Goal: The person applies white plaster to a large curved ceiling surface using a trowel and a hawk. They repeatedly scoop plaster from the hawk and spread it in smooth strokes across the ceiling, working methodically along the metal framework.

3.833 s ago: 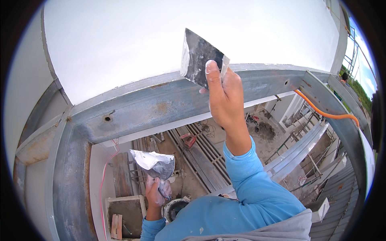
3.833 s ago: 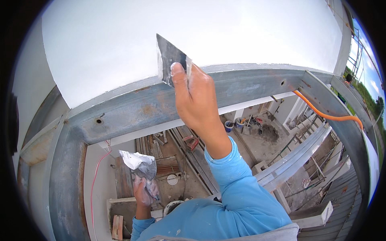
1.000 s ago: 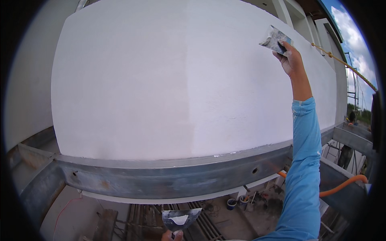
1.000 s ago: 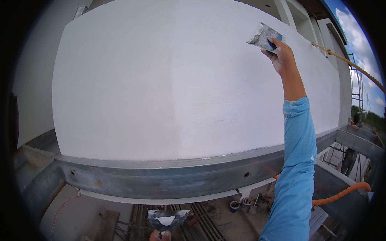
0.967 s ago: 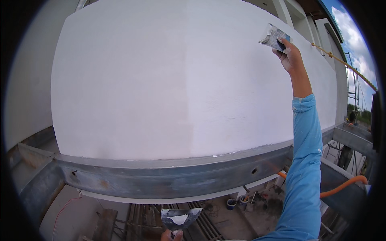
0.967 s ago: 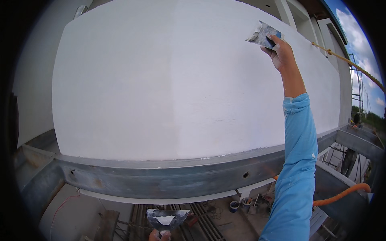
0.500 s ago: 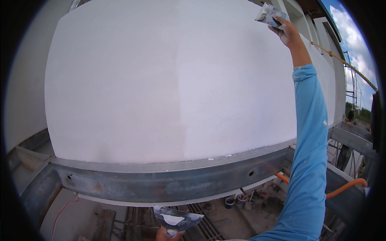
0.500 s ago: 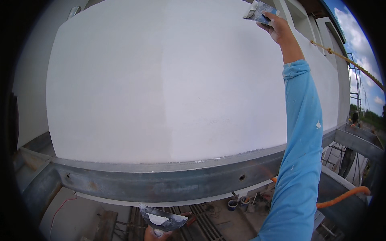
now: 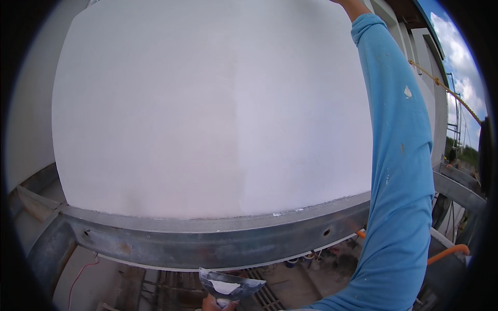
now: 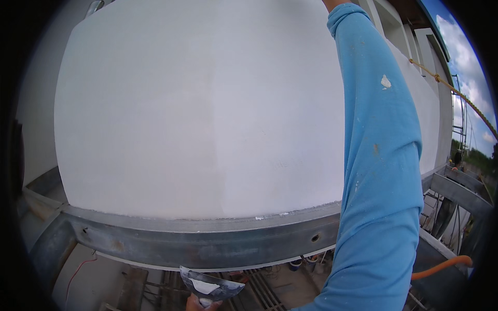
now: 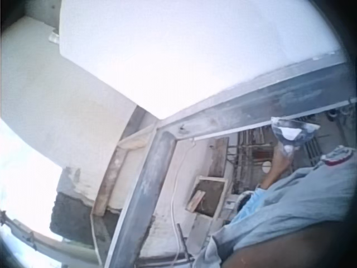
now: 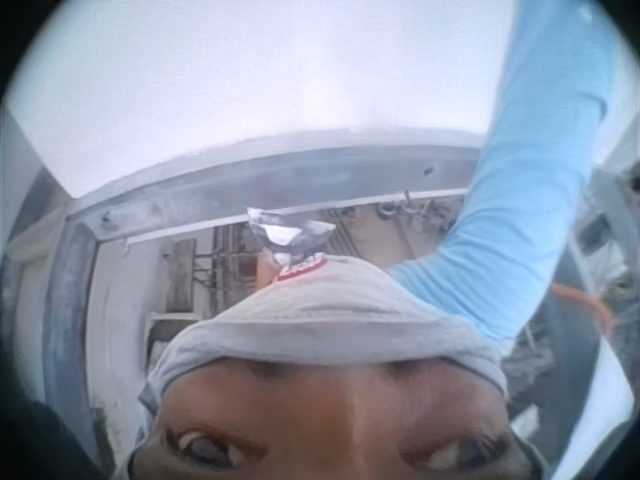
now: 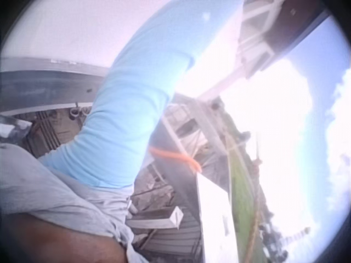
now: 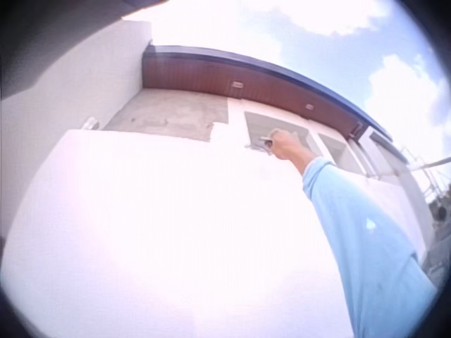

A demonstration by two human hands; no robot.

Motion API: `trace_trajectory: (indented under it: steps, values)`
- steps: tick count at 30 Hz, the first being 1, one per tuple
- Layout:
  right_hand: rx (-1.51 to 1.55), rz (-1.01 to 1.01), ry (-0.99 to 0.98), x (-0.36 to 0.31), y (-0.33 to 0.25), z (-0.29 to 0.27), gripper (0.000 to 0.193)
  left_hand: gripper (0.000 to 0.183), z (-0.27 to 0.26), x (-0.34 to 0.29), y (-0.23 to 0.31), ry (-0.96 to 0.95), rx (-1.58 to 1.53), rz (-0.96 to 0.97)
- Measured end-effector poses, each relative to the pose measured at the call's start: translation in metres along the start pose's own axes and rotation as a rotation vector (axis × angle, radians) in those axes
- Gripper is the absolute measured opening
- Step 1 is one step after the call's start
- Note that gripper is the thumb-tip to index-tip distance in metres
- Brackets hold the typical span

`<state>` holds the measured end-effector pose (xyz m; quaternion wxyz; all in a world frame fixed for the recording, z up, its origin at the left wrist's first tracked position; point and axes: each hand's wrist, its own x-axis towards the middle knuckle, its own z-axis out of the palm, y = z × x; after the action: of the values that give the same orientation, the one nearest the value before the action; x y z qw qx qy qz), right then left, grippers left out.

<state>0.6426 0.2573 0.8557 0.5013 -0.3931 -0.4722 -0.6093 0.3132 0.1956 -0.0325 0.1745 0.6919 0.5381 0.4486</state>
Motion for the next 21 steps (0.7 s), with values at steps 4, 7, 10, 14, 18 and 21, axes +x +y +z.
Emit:
trace_trajectory:
  steps: [4,7,10,14,18,21]
  values:
    - [0.017,0.087,-0.160,0.014,-0.006,0.000,0.025,0.042,-0.044,0.003,0.070,0.003,-0.180,-0.050]
    - [-0.008,0.050,-0.108,0.000,-0.011,0.009,0.025,0.040,-0.060,0.005,0.094,-0.005,-0.227,-0.077]
    - [-0.024,0.102,-0.174,0.006,-0.017,0.012,0.023,0.039,-0.069,0.011,0.108,-0.043,-0.193,-0.109]
    - [0.002,0.077,-0.112,0.011,-0.013,0.026,0.022,0.039,-0.069,0.015,0.107,-0.059,-0.118,-0.096]
    - [-0.082,0.025,-0.099,0.003,-0.022,0.030,0.023,0.041,-0.065,0.016,0.103,-0.118,-0.210,-0.168]
    - [-0.135,0.000,-0.073,-0.007,-0.023,0.042,0.026,0.041,-0.065,0.017,0.101,-0.094,-0.228,-0.140]
